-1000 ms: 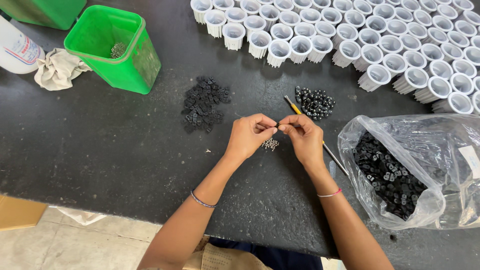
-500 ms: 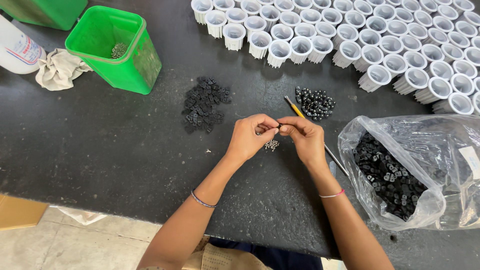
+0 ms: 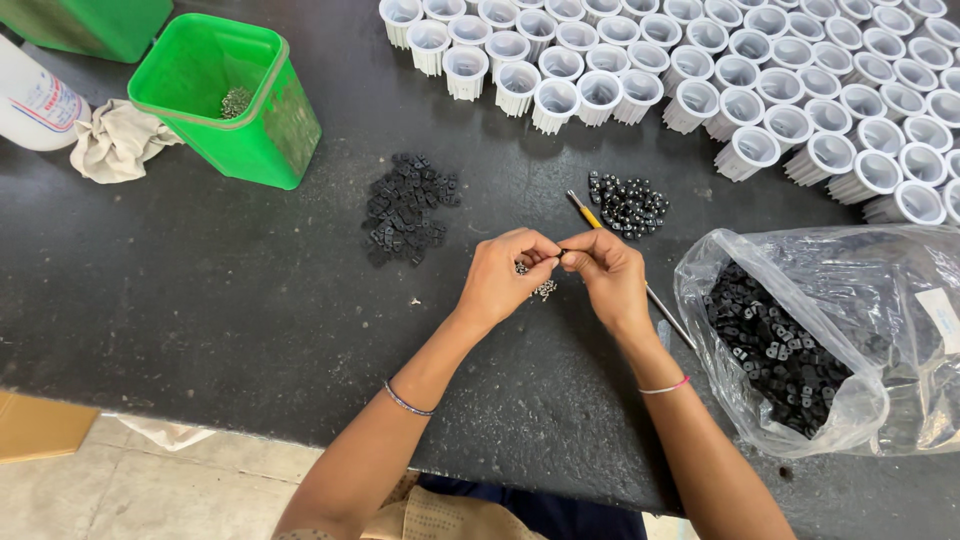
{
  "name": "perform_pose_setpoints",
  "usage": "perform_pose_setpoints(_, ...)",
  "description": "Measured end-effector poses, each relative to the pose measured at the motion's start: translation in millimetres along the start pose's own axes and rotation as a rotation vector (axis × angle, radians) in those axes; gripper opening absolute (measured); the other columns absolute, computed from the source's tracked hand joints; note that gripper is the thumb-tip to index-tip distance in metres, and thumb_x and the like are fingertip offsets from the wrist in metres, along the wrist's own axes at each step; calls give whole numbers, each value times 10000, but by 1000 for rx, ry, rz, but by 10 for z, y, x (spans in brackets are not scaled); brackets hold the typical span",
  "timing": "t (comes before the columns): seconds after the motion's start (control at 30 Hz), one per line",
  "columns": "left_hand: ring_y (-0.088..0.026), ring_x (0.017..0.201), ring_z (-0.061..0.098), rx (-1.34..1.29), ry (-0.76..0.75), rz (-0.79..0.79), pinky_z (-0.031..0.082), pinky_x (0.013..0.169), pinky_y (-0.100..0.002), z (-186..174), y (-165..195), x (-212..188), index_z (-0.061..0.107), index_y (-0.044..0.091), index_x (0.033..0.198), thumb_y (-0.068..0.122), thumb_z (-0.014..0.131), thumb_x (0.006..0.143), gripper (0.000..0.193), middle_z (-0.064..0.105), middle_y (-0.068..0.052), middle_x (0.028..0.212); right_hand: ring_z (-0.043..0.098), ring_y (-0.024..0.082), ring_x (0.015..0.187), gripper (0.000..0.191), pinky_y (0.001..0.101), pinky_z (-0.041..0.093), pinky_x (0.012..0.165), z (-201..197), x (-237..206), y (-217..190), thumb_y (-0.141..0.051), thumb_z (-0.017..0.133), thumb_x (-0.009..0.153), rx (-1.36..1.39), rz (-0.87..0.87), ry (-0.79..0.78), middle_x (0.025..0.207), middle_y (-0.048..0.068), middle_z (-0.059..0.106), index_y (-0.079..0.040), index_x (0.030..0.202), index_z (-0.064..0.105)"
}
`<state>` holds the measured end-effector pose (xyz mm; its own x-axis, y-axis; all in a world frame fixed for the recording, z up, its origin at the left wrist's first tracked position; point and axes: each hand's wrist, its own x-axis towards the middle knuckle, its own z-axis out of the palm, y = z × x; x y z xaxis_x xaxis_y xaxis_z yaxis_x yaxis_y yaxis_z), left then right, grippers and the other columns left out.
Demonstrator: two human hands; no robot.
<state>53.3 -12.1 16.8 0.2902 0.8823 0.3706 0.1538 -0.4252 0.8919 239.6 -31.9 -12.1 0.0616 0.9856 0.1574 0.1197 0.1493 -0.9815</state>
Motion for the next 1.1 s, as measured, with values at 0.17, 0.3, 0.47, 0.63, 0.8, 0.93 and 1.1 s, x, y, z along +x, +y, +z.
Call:
perform_pose_setpoints(0.17,-163,764,724,18,-18,65,594,713,-282,-34,-1,5,711,23,968,19,732,866,104,711,-78,873,672,82,845,121,243,560,813,-61,41,-5,44,681,923,110,67,-57,929,27,742,9,1032,723)
perform_pose_setpoints(0.3,-182,760,715,66,-9,99,591,702,-296,-24,20,-11,696,21,970,9,726,869,105,689,-82,868,667,83,832,108,246,557,798,-41,18,53,41,680,931,36,67,-11,918,28,740,10,1025,723)
perform_pose_setpoints(0.47,-191,764,703,69,-16,127,585,702,-304,-19,11,-30,678,28,964,-1,721,868,110,676,-84,869,656,82,839,93,249,554,802,-5,11,109,45,673,938,53,2,-3,936,28,736,14,1019,707)
perform_pose_setpoints(0.63,-135,818,698,-159,17,24,576,756,-280,25,-109,-7,700,17,1018,10,730,885,136,703,-54,914,667,88,862,121,255,559,825,56,20,4,13,666,957,134,43,35,971,30,734,7,1073,699)
perform_pose_setpoints(0.8,-111,917,697,-679,19,-277,572,858,-265,21,-311,59,700,-23,1070,53,727,924,166,739,-65,1005,721,102,917,211,269,588,851,88,29,-192,-61,651,956,286,93,-43,1018,33,754,-13,1157,689)
perform_pose_setpoints(0.93,-153,958,693,-811,80,-313,578,881,-296,-113,-403,101,647,-38,1120,65,696,980,181,733,-125,1070,713,148,911,206,285,553,813,58,-8,-308,-84,699,928,-342,-72,-20,1000,47,755,-43,1124,745)
perform_pose_setpoints(1.1,-173,976,725,-917,146,-395,602,887,-307,-258,-394,147,605,-1,1179,105,652,993,219,746,-148,1101,663,279,886,162,386,510,766,140,-35,-316,-118,762,859,-669,-320,-75,950,79,702,-91,1017,788)
